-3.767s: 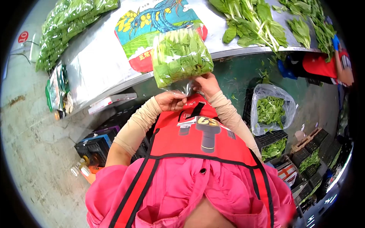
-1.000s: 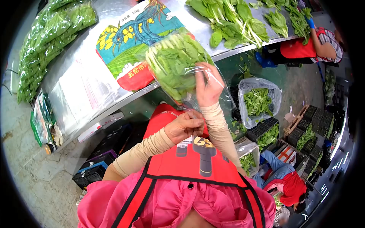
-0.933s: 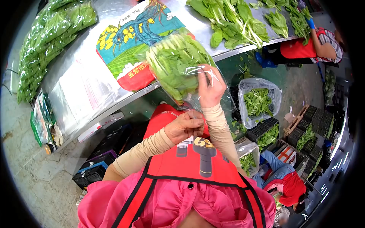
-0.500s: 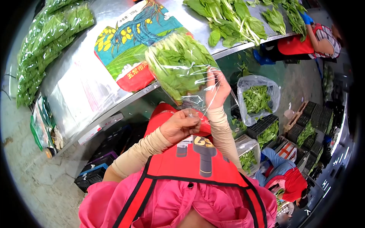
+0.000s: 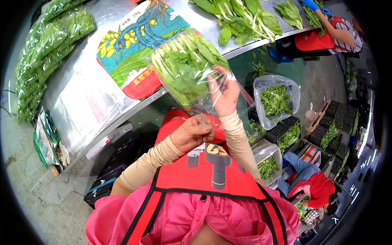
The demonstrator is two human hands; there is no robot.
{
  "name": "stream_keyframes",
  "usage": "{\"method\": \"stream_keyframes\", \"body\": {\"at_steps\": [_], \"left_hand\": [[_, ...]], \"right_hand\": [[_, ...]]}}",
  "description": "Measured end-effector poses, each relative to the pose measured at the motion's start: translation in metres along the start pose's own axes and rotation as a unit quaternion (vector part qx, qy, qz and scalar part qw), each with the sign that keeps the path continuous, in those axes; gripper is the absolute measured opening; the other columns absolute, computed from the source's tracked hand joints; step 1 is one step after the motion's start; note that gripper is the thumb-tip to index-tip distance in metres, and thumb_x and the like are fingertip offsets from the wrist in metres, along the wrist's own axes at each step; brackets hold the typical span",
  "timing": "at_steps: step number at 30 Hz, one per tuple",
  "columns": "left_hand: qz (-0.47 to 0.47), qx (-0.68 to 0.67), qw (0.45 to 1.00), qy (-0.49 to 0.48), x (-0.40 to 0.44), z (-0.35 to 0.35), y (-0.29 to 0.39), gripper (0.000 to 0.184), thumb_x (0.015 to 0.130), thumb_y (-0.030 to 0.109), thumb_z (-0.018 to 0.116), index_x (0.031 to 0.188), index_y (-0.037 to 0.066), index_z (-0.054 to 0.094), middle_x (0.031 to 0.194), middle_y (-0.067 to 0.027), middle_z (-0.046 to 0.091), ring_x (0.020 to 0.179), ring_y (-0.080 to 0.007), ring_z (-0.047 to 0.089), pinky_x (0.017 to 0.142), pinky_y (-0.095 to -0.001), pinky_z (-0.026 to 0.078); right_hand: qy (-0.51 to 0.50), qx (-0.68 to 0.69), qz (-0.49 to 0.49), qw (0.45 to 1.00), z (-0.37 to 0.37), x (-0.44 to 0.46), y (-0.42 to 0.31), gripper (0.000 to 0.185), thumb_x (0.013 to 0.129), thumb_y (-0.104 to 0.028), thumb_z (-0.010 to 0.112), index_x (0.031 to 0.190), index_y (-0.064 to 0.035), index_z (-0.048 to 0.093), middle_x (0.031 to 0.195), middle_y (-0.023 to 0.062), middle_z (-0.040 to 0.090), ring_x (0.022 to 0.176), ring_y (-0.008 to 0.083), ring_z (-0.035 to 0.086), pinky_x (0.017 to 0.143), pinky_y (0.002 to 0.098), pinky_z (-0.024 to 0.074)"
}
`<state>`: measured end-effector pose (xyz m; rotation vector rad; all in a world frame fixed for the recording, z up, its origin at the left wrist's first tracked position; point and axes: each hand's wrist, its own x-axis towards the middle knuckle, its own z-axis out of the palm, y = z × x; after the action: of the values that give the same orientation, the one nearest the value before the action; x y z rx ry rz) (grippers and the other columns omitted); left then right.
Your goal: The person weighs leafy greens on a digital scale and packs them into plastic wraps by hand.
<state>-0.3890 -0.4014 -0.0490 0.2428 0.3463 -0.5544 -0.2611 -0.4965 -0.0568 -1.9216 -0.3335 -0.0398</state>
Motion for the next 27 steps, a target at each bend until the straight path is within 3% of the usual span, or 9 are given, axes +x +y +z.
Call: {"method": "stream_keyframes", "body": {"at_steps": [2,6,8,11,13,15,19,23,27], "left_hand": [[-0.001,0.0,1.0,0.002,0.001,0.001,0.0,0.016,0.083,0.013,0.063,0.085,0.011,0.048,0.081,-0.0047,0.058,0.077,-0.0163,0.055,0.069,-0.0298,0.043],[-0.001,0.008,1.0,0.002,0.003,0.001,0.0,0.014,0.084,0.012,0.063,0.086,0.01,0.049,0.08,-0.0046,0.059,0.075,-0.016,0.056,0.069,-0.0298,0.044],[-0.004,0.025,1.0,0.0,0.003,0.002,0.001,0.012,0.084,0.012,0.062,0.086,0.01,0.051,0.079,-0.0045,0.059,0.074,-0.0154,0.057,0.068,-0.0294,0.045],[-0.011,-0.011,1.0,0.021,0.003,0.007,0.001,0.009,0.084,0.006,0.062,0.087,0.007,0.054,0.08,-0.003,0.058,0.073,-0.0141,0.057,0.068,-0.0273,0.047],[-0.005,-0.006,1.0,0.014,0.005,0.004,0.0,0.01,0.084,0.009,0.062,0.086,0.008,0.053,0.08,-0.0041,0.059,0.073,-0.0146,0.058,0.067,-0.028,0.046],[0.0,-0.001,1.0,0.006,0.006,0.002,-0.001,0.011,0.085,0.012,0.062,0.086,0.009,0.052,0.08,-0.0052,0.061,0.073,-0.0152,0.059,0.067,-0.0286,0.045],[0.012,0.001,1.0,-0.006,0.005,0.002,-0.002,0.013,0.084,0.012,0.063,0.087,0.008,0.051,0.08,-0.0057,0.062,0.073,-0.0158,0.059,0.066,-0.0281,0.045],[0.016,-0.007,1.0,-0.009,0.006,0.004,-0.002,0.015,0.083,0.012,0.064,0.087,0.008,0.05,0.078,-0.0066,0.061,0.074,-0.0162,0.059,0.066,-0.0275,0.044],[0.019,-0.013,0.999,-0.047,0.006,0.001,-0.002,0.015,0.084,0.012,0.063,0.093,0.008,0.052,0.088,-0.0081,0.062,0.077,-0.0159,0.059,0.069,-0.028,0.046]], "right_hand": [[-0.029,-0.055,-0.061,0.996,-0.003,0.004,-0.003,0.037,0.075,-0.005,0.067,0.11,0.0025,0.056,0.09,0.0071,0.059,0.076,0.0115,0.052,0.066,0.0235,0.0428],[-0.033,-0.074,-0.062,0.995,-0.001,0.013,-0.007,0.035,0.074,-0.005,0.067,0.107,0.0016,0.058,0.086,0.008,0.059,0.074,0.0128,0.053,0.065,0.0234,0.0428],[-0.005,-0.132,-0.143,0.981,0.004,0.018,0.0,0.03,0.074,-0.007,0.068,0.101,0.0018,0.061,0.083,0.0088,0.059,0.073,0.0135,0.054,0.065,0.0242,0.0436],[-0.032,-0.134,-0.021,0.99,0.005,0.022,-0.011,0.024,0.075,-0.007,0.067,0.096,0.0035,0.063,0.082,0.0104,0.06,0.073,0.0145,0.056,0.066,0.025,0.0446],[-0.032,-0.13,-0.051,0.99,0.005,0.023,0.003,0.022,0.079,-0.009,0.064,0.097,0.0046,0.062,0.085,0.0111,0.062,0.076,0.0148,0.058,0.068,0.0258,0.0456],[0.015,-0.052,-0.088,0.995,0.007,0.023,0.014,0.019,0.08,-0.014,0.065,0.093,-0.0002,0.062,0.084,0.0168,0.063,0.074,0.0334,0.061,0.067,0.0356,0.0489],[0.011,-0.028,-0.018,0.999,0.001,0.018,-0.01,0.016,0.082,-0.011,0.062,0.093,0.0012,0.063,0.084,0.0163,0.062,0.074,0.0321,0.061,0.068,0.0343,0.0486],[-0.015,-0.082,-0.101,0.991,-0.001,0.016,-0.017,0.014,0.083,-0.005,0.06,0.094,0.0032,0.064,0.081,0.0146,0.063,0.074,0.0225,0.062,0.068,0.0296,0.0471],[0.021,-0.117,-0.097,0.988,-0.002,0.017,-0.007,0.013,0.082,-0.006,0.06,0.093,0.0002,0.063,0.082,0.0154,0.061,0.074,0.0306,0.06,0.067,0.0345,0.0472]]}}
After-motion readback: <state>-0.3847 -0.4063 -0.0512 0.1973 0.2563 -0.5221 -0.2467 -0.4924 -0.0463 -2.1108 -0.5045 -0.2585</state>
